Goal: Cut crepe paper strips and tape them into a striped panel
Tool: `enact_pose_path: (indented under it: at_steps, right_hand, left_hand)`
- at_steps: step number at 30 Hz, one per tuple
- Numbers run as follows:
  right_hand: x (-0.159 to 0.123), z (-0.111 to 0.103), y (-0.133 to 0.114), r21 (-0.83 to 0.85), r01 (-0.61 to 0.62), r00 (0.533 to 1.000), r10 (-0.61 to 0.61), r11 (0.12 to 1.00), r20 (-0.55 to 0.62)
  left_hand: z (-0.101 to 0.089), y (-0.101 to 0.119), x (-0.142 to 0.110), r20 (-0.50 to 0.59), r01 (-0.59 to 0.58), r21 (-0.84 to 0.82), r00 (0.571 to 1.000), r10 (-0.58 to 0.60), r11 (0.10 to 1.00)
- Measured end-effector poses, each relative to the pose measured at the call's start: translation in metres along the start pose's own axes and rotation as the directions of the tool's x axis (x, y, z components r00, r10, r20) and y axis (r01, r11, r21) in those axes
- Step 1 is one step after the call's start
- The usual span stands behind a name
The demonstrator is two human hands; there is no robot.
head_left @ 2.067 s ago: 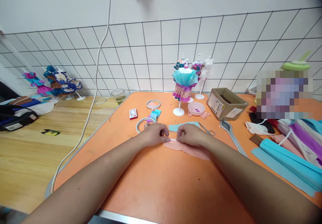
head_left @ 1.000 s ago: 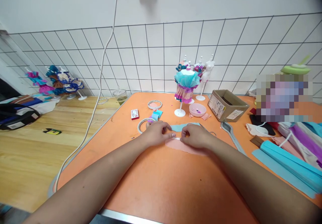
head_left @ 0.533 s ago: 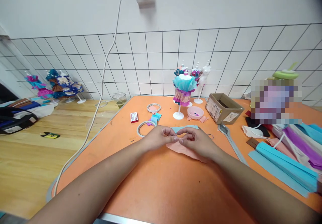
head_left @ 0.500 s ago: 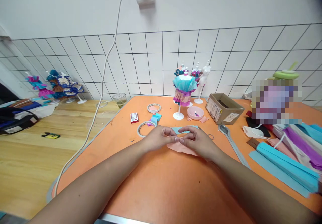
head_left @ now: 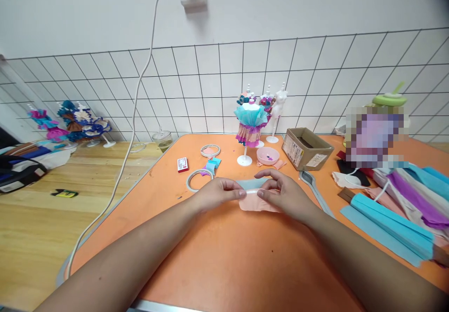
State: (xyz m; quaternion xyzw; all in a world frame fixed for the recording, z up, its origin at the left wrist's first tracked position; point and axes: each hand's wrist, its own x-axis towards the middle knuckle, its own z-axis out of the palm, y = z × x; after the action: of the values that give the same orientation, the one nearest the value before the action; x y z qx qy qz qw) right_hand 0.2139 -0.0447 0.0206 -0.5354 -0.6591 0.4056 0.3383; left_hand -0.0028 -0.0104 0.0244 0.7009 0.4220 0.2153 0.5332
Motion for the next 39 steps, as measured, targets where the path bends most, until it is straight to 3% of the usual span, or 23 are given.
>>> enact_pose_path:
  at_steps: [4,8,11,15,17,20,21,23,25,26,32,37,39]
  right_hand:
    - [0.000,-0.001,-0.001,0.000,-0.018,1.000,0.018,1.000,0.021]
    - [0.004,0.002,0.008,-0.046,-0.028,1.000,0.028,0.999,0.006]
    - [0.010,0.012,0.022,-0.219,-0.008,0.997,-0.007,0.976,-0.071]
    - [0.015,0.023,0.032,-0.405,0.062,0.996,-0.086,0.912,-0.039]
    - [0.013,0.021,0.028,-0.463,0.147,0.977,-0.200,0.874,-0.069]
    - [0.000,0.015,0.013,-0.628,0.274,0.912,-0.404,0.728,-0.072]
    - [-0.006,0.015,0.007,-0.677,0.282,0.916,-0.401,0.679,-0.020]
    - [-0.017,0.018,-0.003,-0.752,0.289,0.952,-0.259,0.592,0.162]
    - [-0.024,0.024,-0.007,-0.812,0.254,0.967,-0.114,0.525,0.229]
    - [-0.025,0.027,-0.006,-0.819,0.261,0.964,-0.101,0.510,0.245]
    - [-0.016,0.039,0.018,-0.734,0.449,0.891,-0.314,0.509,0.328]
    - [-0.015,0.041,0.016,-0.714,0.449,0.888,-0.353,0.537,0.294]
    - [-0.016,0.037,0.010,-0.725,0.390,0.908,-0.369,0.568,0.199]
  left_hand:
    - [-0.001,-0.002,0.000,-0.033,0.057,-0.013,0.998,-0.058,0.998]
    - [0.000,-0.007,0.003,-0.013,0.043,-0.015,0.999,-0.043,0.999]
    - [0.005,-0.015,0.007,0.010,0.062,0.090,0.998,-0.063,0.994]
    - [0.009,-0.025,0.013,-0.063,0.104,0.144,0.993,-0.096,0.984]
    - [0.007,-0.028,0.014,-0.081,0.110,0.086,0.991,-0.103,0.990]
    - [0.002,-0.028,0.016,-0.108,0.145,-0.102,0.982,-0.156,0.984]
    - [0.000,-0.029,0.016,-0.120,0.157,-0.197,0.976,-0.182,0.968]
    - [-0.003,-0.029,0.017,-0.134,0.171,-0.382,0.962,-0.238,0.908]
    - [-0.004,-0.028,0.018,-0.137,0.176,-0.499,0.951,-0.277,0.849]
    - [-0.004,-0.027,0.018,-0.144,0.166,-0.527,0.949,-0.280,0.834]
    - [0.011,-0.019,0.013,-0.162,0.077,-0.662,0.957,-0.242,0.745]
    - [0.022,-0.023,0.016,-0.185,0.076,-0.672,0.946,-0.266,0.737]
    - [0.023,-0.027,0.017,-0.203,0.070,-0.633,0.946,-0.252,0.771]
